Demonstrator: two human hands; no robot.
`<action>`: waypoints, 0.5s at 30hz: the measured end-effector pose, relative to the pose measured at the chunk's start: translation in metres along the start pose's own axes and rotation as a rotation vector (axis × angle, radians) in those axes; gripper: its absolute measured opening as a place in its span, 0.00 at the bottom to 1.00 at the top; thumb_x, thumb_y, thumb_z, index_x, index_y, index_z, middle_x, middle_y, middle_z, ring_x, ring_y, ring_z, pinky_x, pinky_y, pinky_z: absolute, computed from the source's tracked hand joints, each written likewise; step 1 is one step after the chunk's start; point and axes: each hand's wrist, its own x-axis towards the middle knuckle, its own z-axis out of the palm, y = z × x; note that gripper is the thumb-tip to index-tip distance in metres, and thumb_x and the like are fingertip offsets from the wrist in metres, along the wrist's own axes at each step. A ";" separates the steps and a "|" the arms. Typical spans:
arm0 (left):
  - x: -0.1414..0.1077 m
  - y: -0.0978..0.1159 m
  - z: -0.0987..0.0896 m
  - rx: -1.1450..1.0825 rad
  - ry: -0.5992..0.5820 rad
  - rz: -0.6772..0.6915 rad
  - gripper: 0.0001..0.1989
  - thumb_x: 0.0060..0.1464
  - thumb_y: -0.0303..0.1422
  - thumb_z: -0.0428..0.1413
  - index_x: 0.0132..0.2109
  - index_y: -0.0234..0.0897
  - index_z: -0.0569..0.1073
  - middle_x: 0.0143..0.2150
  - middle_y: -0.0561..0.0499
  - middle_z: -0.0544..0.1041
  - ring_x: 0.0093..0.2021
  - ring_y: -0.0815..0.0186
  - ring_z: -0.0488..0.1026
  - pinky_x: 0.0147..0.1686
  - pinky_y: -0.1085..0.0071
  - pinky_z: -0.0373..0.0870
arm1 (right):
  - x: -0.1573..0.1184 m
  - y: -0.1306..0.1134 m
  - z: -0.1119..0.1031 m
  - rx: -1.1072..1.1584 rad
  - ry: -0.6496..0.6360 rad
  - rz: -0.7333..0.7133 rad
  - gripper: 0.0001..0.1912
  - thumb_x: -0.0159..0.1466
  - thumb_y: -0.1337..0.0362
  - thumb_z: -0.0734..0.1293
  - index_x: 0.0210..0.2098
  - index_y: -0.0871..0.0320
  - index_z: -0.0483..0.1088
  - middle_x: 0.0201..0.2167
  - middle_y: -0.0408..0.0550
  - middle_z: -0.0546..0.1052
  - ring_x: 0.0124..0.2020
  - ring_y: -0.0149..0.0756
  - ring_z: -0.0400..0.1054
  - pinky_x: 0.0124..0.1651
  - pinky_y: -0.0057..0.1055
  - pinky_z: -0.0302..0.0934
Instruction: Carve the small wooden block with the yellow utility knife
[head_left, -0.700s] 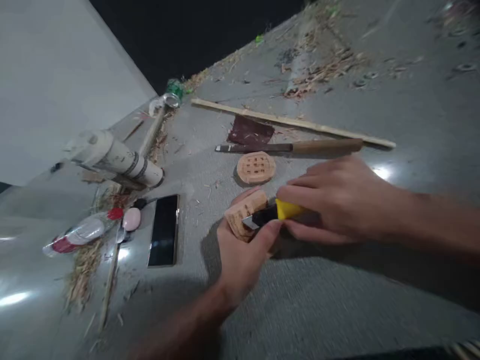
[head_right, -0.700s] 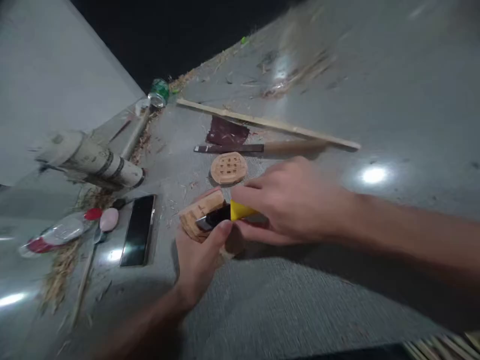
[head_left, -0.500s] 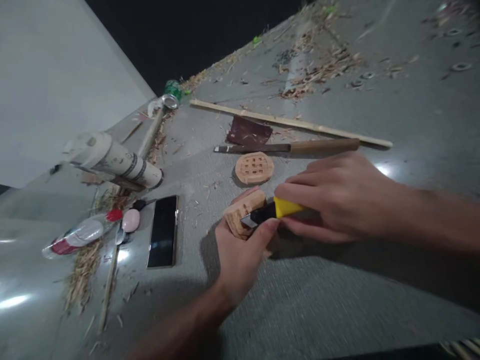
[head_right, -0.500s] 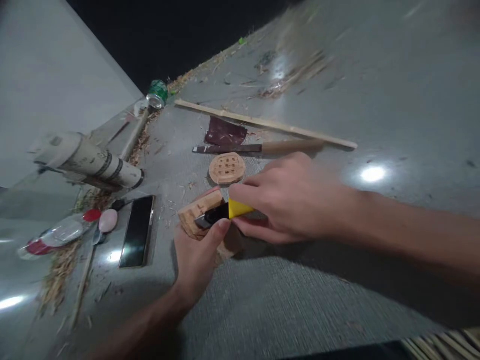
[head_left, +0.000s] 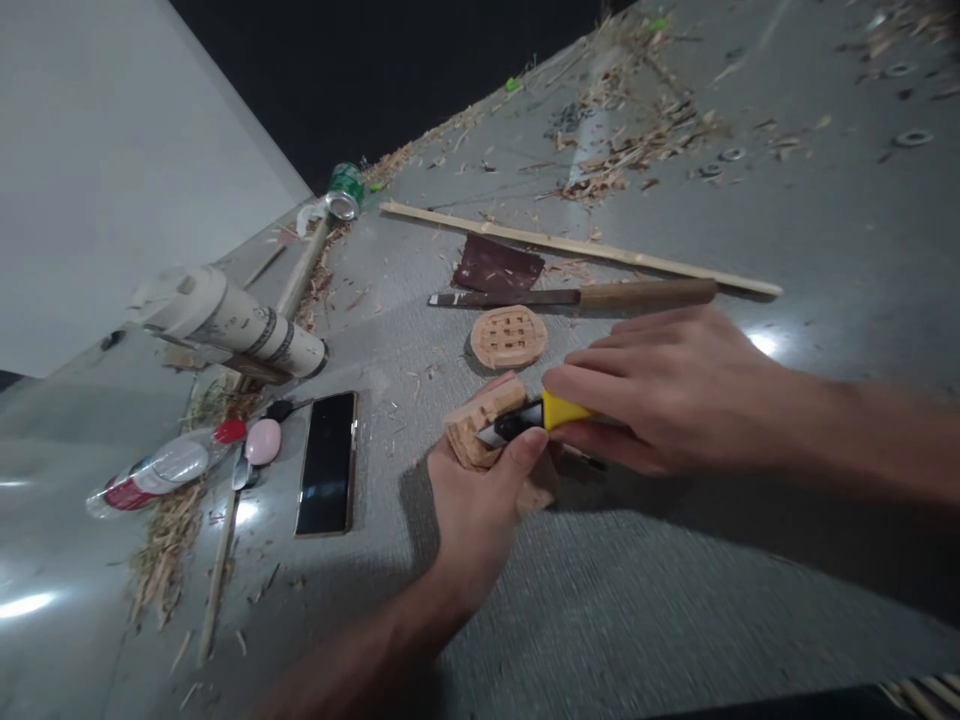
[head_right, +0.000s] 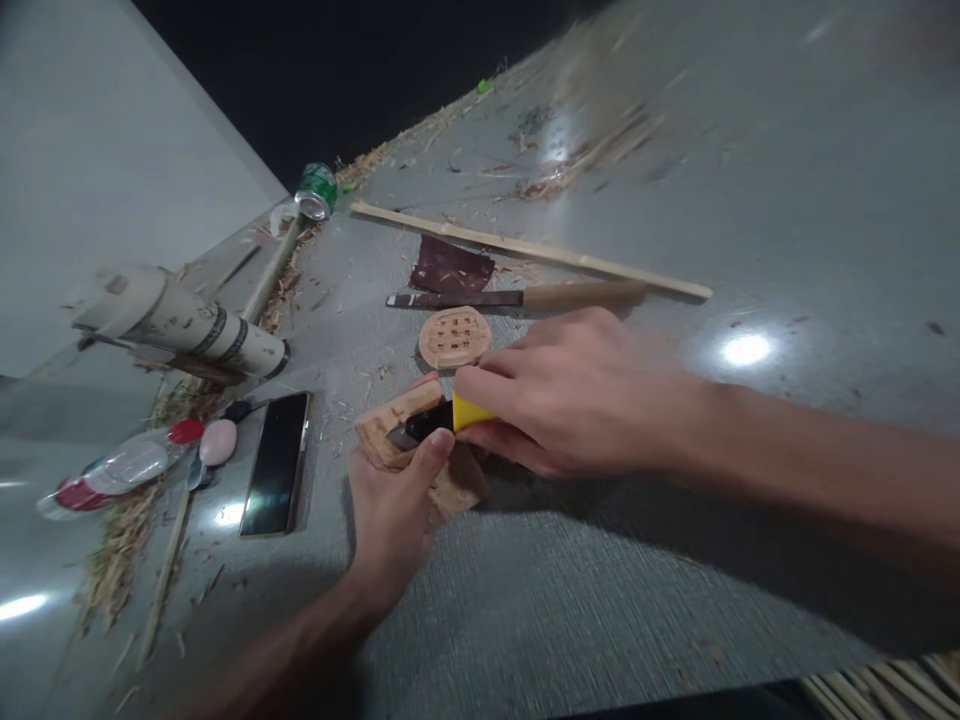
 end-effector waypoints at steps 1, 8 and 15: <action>0.000 0.000 0.000 -0.007 0.009 -0.009 0.26 0.50 0.40 0.75 0.56 0.44 0.83 0.52 0.48 0.86 0.47 0.61 0.86 0.46 0.68 0.85 | 0.000 -0.001 0.001 -0.001 0.002 0.008 0.17 0.78 0.53 0.56 0.38 0.54 0.69 0.27 0.45 0.76 0.25 0.36 0.61 0.32 0.37 0.37; -0.003 -0.001 0.001 0.049 0.050 0.006 0.24 0.52 0.44 0.74 0.53 0.42 0.84 0.52 0.47 0.86 0.51 0.57 0.85 0.53 0.63 0.83 | -0.002 -0.008 0.010 0.039 0.040 0.059 0.19 0.79 0.52 0.56 0.39 0.55 0.69 0.28 0.46 0.76 0.26 0.37 0.62 0.32 0.36 0.39; -0.004 -0.002 -0.001 0.056 0.039 0.001 0.26 0.54 0.44 0.73 0.57 0.42 0.82 0.54 0.45 0.85 0.54 0.56 0.84 0.57 0.59 0.81 | -0.006 -0.015 0.021 0.085 0.109 0.096 0.18 0.79 0.51 0.57 0.40 0.55 0.68 0.30 0.46 0.78 0.27 0.38 0.65 0.31 0.36 0.40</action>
